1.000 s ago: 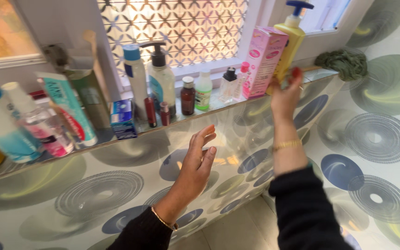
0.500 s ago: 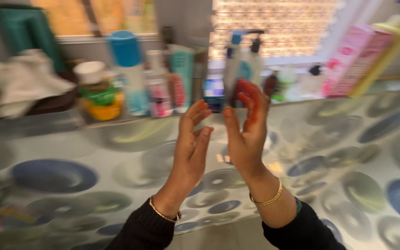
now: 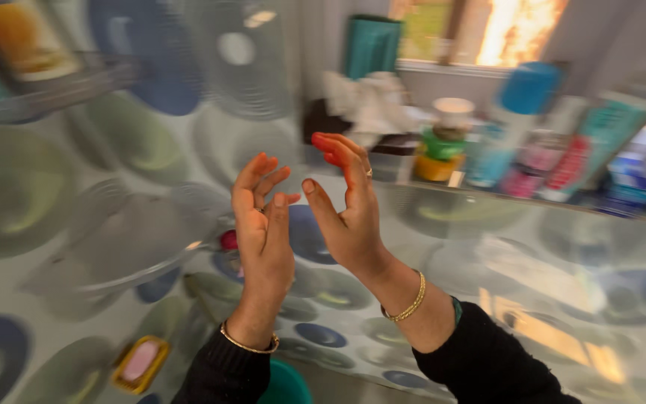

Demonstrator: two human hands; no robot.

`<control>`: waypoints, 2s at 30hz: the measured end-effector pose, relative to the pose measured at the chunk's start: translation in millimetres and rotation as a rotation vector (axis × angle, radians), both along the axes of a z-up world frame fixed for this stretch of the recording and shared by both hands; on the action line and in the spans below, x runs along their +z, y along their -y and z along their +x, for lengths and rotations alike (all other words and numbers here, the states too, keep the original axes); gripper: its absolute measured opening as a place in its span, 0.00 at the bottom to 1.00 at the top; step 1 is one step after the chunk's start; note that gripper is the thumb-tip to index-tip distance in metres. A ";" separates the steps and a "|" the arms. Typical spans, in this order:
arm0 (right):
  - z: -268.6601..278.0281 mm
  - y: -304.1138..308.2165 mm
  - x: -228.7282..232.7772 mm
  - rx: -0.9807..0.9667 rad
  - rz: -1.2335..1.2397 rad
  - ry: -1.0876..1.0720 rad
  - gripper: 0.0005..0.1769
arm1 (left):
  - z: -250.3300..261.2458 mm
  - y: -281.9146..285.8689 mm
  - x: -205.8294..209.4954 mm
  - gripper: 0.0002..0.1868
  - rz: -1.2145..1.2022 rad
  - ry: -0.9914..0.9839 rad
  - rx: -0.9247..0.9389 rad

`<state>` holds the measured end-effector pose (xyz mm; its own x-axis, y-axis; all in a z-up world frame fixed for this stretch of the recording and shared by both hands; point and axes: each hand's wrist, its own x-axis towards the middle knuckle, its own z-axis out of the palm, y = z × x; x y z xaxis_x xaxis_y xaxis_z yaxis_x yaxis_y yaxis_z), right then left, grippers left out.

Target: The person wipes a bathroom countertop and window sill with a cloth, then moves multiple toiletries from a wall-mounted caddy to the counter and window sill. They handle bottles, tubes, and boxes one at a time, placing them in a line along the surfaces.

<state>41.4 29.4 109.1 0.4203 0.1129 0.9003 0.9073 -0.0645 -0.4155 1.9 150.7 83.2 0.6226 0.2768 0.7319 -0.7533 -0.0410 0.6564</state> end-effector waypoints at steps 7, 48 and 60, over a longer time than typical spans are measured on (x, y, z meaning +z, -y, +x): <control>-5.4 -118.8 11.5 0.178 0.014 -0.038 0.27 | -30.9 -111.8 16.6 0.25 0.052 0.003 0.144; 236.8 -468.8 121.9 0.623 -0.194 -0.431 0.30 | -9.3 -326.8 90.8 0.30 0.473 -0.015 1.030; 166.7 -390.7 149.8 0.864 0.328 -0.437 0.32 | -36.0 -281.1 73.2 0.28 0.495 0.052 0.908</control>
